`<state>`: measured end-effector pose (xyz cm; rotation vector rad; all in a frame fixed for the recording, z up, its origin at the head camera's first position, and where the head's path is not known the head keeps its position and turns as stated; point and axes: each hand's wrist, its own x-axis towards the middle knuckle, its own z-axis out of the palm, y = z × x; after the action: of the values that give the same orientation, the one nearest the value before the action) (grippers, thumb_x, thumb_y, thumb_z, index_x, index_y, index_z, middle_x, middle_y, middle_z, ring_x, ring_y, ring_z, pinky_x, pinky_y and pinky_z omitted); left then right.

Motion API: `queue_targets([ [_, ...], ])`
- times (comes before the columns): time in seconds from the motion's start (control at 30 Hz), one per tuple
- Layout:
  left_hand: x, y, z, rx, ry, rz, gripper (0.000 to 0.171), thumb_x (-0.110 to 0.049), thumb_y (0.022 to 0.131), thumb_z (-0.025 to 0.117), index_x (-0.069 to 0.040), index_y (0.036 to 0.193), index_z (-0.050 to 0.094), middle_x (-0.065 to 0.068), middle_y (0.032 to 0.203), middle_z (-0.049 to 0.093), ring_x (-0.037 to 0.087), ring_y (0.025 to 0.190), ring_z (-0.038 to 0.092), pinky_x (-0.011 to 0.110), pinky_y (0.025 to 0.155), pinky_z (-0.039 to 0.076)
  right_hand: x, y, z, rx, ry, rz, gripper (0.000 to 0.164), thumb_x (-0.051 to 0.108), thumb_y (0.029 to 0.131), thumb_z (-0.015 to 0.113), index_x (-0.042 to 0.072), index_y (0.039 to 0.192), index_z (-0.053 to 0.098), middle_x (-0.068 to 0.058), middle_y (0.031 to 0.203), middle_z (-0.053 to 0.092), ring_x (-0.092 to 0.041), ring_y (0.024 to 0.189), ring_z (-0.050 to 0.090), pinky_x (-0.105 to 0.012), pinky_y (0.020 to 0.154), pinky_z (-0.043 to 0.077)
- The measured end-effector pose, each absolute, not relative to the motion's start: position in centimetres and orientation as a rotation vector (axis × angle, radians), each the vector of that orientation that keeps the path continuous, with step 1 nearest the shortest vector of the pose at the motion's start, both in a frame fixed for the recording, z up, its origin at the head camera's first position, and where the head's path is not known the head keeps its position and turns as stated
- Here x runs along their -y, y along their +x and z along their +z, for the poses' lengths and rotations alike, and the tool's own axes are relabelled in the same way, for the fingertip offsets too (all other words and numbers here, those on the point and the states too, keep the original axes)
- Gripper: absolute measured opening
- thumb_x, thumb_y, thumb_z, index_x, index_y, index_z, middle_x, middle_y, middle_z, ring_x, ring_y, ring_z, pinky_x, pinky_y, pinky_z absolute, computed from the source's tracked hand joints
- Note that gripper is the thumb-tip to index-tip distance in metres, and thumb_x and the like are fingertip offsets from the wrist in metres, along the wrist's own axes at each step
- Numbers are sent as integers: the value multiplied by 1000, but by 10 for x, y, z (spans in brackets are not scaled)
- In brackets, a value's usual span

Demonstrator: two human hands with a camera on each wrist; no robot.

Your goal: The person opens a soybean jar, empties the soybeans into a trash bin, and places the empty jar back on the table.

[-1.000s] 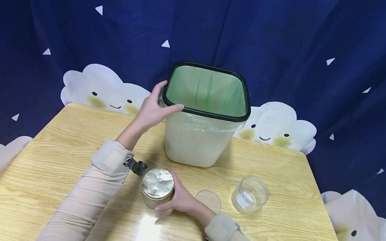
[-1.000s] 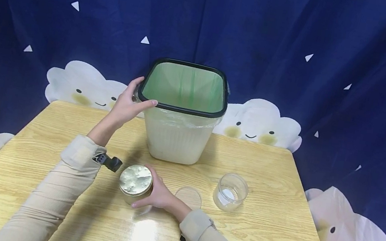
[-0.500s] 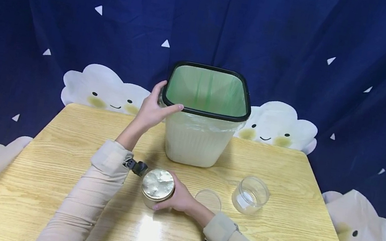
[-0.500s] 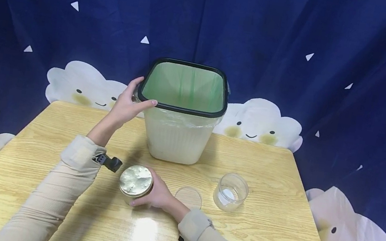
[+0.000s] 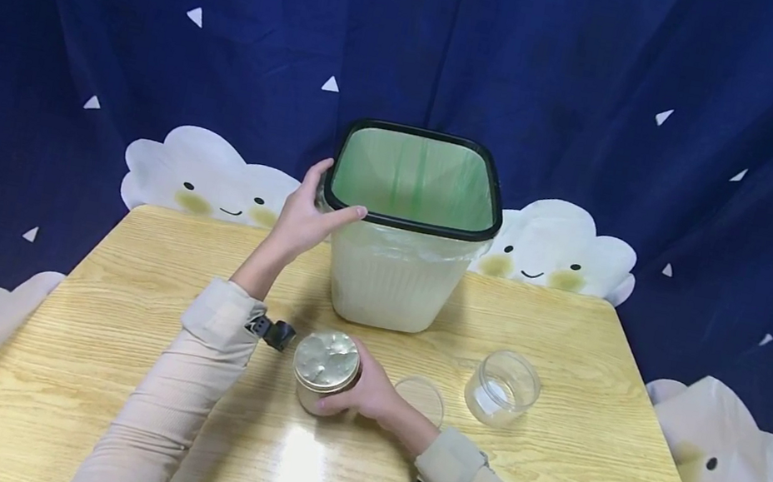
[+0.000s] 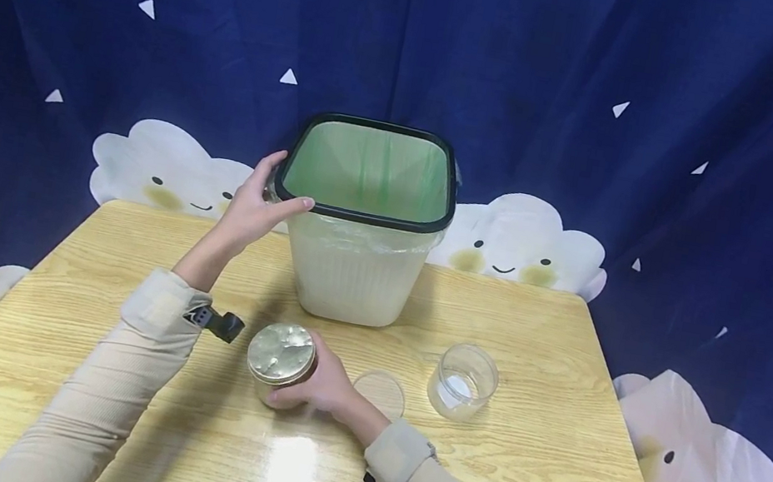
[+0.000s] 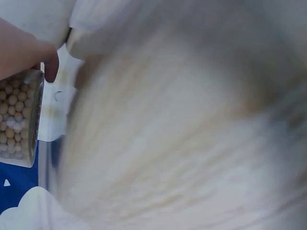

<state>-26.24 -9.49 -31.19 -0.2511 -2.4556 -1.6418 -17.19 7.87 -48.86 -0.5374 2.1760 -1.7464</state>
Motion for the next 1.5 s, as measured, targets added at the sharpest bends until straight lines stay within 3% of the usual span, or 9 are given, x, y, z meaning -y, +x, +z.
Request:
queue_targets([
  [0.37, 97, -261, -313, 2467, -240, -1649, 88, -35, 75, 71, -16, 145, 20, 12, 147, 24, 23, 132, 23, 42, 105, 24, -88, -164, -456, -2112, -600, -1863, 90, -3, 54, 83, 6, 132, 40, -11, 121, 53, -23, 111, 50, -39, 99, 32],
  [0.63, 98, -261, -312, 2458, -232, -1650, 88, -34, 74, 72, -15, 144, 22, 13, 145, 26, 24, 131, 26, 40, 104, 26, -96, -160, -446, -2098, -561, -1923, 92, 0, 52, 83, 11, 132, 39, -9, 123, 51, -25, 111, 49, -41, 99, 33],
  [1.0, 102, -259, -310, 2513, -247, -1604, 89, -38, 75, 71, -18, 145, 20, 12, 147, 23, 26, 132, 25, 41, 104, 26, -110, -159, -436, -2153, -660, -1910, 89, -1, 53, 83, 6, 131, 39, -13, 121, 51, -25, 110, 51, -39, 97, 35],
  [1.27, 113, -243, -317, 2476, -276, -1597, 84, -32, 80, 68, -16, 145, 19, 18, 135, 38, 34, 115, 45, 44, 89, 42, -125, -158, -423, -2368, -709, -1761, 92, 7, 49, 86, 2, 130, 42, -13, 119, 54, -27, 109, 51, -43, 97, 35],
  [1.5, 127, -224, -336, 2484, -366, -1557, 79, -26, 81, 67, -10, 144, 22, 19, 133, 40, 36, 114, 46, 52, 86, 42, -138, -157, -418, -2513, -740, -1646, 95, 13, 46, 87, 6, 130, 43, -10, 118, 56, -26, 108, 52, -45, 95, 37],
])
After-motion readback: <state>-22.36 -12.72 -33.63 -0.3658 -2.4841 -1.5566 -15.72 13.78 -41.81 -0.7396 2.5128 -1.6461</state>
